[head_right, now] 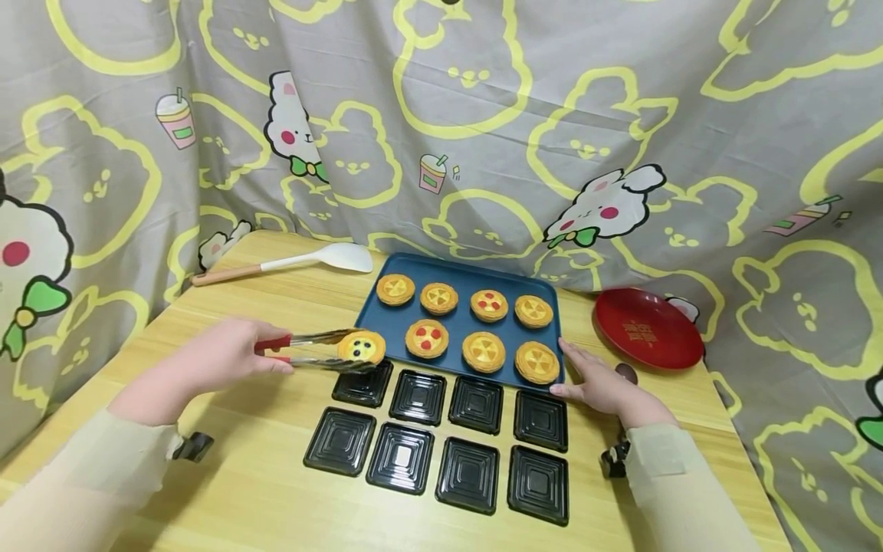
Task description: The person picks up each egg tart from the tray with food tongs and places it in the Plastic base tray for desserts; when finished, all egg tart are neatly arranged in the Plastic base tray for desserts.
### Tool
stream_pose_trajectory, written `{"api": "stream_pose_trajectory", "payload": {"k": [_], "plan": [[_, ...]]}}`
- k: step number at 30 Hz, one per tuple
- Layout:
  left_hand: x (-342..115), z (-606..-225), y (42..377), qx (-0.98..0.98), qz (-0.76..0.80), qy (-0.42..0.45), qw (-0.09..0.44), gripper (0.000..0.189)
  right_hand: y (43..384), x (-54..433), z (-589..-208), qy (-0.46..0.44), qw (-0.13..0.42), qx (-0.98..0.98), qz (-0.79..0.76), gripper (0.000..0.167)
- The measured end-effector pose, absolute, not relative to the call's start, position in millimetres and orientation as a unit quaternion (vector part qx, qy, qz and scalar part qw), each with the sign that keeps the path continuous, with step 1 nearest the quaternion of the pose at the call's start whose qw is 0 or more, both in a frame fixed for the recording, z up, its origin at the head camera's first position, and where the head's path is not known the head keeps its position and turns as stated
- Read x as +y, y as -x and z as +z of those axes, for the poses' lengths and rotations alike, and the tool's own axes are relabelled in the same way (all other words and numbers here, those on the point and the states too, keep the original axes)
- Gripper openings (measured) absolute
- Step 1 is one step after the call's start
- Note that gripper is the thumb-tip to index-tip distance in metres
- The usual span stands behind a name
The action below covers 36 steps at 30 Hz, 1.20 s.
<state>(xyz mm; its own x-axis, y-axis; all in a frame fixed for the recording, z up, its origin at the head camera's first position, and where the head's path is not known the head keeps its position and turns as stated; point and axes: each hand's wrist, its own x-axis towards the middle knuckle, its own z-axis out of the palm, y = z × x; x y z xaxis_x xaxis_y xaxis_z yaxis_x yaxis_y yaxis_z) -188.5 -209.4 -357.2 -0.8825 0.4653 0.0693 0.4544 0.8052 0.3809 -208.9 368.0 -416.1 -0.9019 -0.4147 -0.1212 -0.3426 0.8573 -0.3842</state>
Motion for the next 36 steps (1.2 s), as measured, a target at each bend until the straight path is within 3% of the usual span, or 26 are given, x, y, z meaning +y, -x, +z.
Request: {"api": "stream_pose_trajectory", "payload": {"k": [20, 27, 33, 36], "plan": [[-205.0, -364.4, 172.7, 0.948, 0.203, -0.24, 0.053, 0.058, 207.8, 370.4, -418.7, 0.198, 0.099, 0.958, -0.181, 0.095], [-204.8, -359.4, 180.1, 0.942, 0.228, -0.241, 0.048, 0.07, 208.3, 371.3, -419.4, 0.199, 0.097, 0.958, -0.181, 0.095], [-184.7, -347.1, 195.1, 0.937, 0.209, -0.278, 0.009, 0.041, 208.2, 371.0, -419.0, 0.201, 0.095, 0.958, -0.183, 0.095], [-166.9, -343.4, 202.4, 0.933, 0.192, -0.305, 0.008, 0.036, 208.7, 370.1, -418.6, 0.199, 0.096, 0.958, -0.184, 0.095]]}}
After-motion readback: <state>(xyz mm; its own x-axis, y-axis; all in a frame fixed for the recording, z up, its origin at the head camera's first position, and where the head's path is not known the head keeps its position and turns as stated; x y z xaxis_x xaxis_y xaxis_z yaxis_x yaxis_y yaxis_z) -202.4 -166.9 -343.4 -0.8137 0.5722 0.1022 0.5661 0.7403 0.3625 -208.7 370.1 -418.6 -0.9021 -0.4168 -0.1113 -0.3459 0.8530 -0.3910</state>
